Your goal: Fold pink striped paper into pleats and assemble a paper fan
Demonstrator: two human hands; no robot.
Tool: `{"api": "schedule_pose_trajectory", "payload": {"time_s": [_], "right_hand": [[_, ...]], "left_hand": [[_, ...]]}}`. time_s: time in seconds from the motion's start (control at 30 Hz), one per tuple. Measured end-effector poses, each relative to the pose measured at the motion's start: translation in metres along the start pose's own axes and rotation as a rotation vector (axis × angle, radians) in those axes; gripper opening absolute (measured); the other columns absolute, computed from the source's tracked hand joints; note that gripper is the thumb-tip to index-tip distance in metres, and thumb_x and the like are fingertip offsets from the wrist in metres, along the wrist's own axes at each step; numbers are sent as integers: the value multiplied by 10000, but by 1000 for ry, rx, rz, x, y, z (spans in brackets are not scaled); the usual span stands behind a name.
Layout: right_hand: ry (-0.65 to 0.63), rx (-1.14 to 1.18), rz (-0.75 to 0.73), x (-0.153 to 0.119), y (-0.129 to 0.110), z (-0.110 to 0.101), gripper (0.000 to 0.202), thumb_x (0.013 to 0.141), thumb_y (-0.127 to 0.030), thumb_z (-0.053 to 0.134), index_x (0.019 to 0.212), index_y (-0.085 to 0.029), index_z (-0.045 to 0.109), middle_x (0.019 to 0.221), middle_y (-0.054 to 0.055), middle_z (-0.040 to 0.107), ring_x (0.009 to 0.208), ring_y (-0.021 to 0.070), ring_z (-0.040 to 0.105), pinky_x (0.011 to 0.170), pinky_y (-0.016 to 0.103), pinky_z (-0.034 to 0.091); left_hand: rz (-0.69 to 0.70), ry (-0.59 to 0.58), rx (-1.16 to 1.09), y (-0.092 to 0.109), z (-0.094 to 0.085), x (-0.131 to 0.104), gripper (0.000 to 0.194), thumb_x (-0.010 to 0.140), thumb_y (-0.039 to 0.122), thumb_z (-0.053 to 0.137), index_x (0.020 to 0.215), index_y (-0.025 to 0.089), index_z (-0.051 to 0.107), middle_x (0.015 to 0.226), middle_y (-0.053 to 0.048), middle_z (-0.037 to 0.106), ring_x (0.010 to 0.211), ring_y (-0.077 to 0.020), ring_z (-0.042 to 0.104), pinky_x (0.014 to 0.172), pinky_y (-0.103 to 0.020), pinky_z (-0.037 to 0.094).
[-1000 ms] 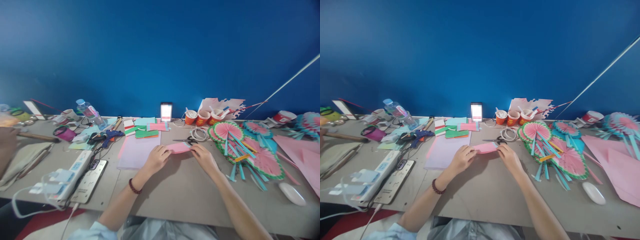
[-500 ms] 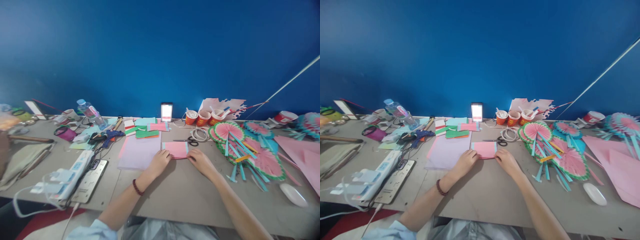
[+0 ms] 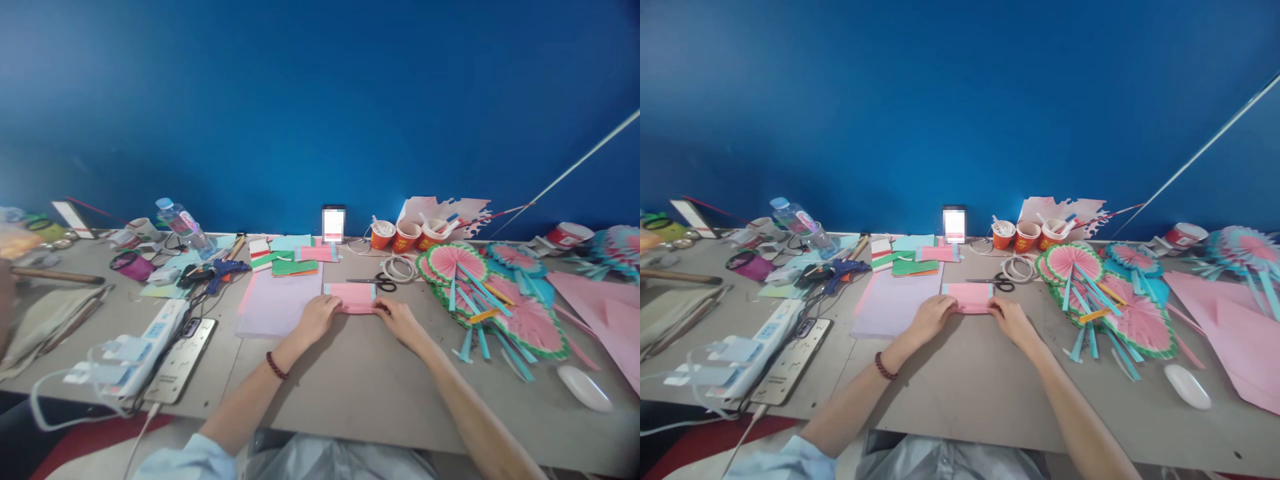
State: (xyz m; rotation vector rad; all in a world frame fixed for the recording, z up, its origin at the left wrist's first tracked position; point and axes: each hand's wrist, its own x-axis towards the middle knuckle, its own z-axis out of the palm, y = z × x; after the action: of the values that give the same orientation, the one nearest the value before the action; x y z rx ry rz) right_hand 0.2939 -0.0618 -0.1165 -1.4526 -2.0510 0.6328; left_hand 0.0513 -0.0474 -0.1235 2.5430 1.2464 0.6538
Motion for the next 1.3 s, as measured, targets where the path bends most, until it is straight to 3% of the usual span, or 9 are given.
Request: {"api": "schedule_pose_trajectory", "payload": {"time_s": [0.23,0.47,0.7,0.97,1.13,1.3], "right_hand": [[80,-15,-2,3,6,6,175,789,-260,488,735,-198,642,749,63,654,713,196,604,661,286,456],[102,-12,-16,3,8,10,193,796,-257,485,737,-189,655,745,66,632,690,183,592,636,283,470],[53,43,-3,2,8,5,178,785,-316,561,817,-191,684,793,63,653,680,167,607,635,270,484],[-3,15,-14,1,5,1,173,795,-307,543,751,-194,667,782,53,646,717,172,600,669,272,462],[4,7,41,3,3,2,185,794,-288,499,766,-201,661,784,55,677,735,190,620,709,291,453],[26,0,86,7,3,4,183,777,-288,484,755,-204,645,686,34,674,642,182,611,637,277,445]], "left_hand": [[-32,-4,-164,-3,-8,4,164,906,250,481,859,193,628,880,-29,666,829,-160,594,743,-267,437],[8,23,-190,-6,-4,2,163,894,256,489,875,181,633,869,-47,649,815,-161,583,747,-275,452],[-30,9,-246,-7,-5,5,149,887,252,502,913,197,638,910,-47,657,858,-165,596,782,-283,460],[50,-5,-173,-6,-3,2,177,900,241,469,864,186,634,853,-50,652,819,-163,582,757,-287,442],[-9,5,-211,-5,-5,2,185,906,268,474,877,188,637,873,-51,665,844,-172,593,777,-297,454],[-60,7,-246,-5,-7,5,155,893,256,493,884,190,632,898,-44,654,848,-169,595,766,-289,464]]}}
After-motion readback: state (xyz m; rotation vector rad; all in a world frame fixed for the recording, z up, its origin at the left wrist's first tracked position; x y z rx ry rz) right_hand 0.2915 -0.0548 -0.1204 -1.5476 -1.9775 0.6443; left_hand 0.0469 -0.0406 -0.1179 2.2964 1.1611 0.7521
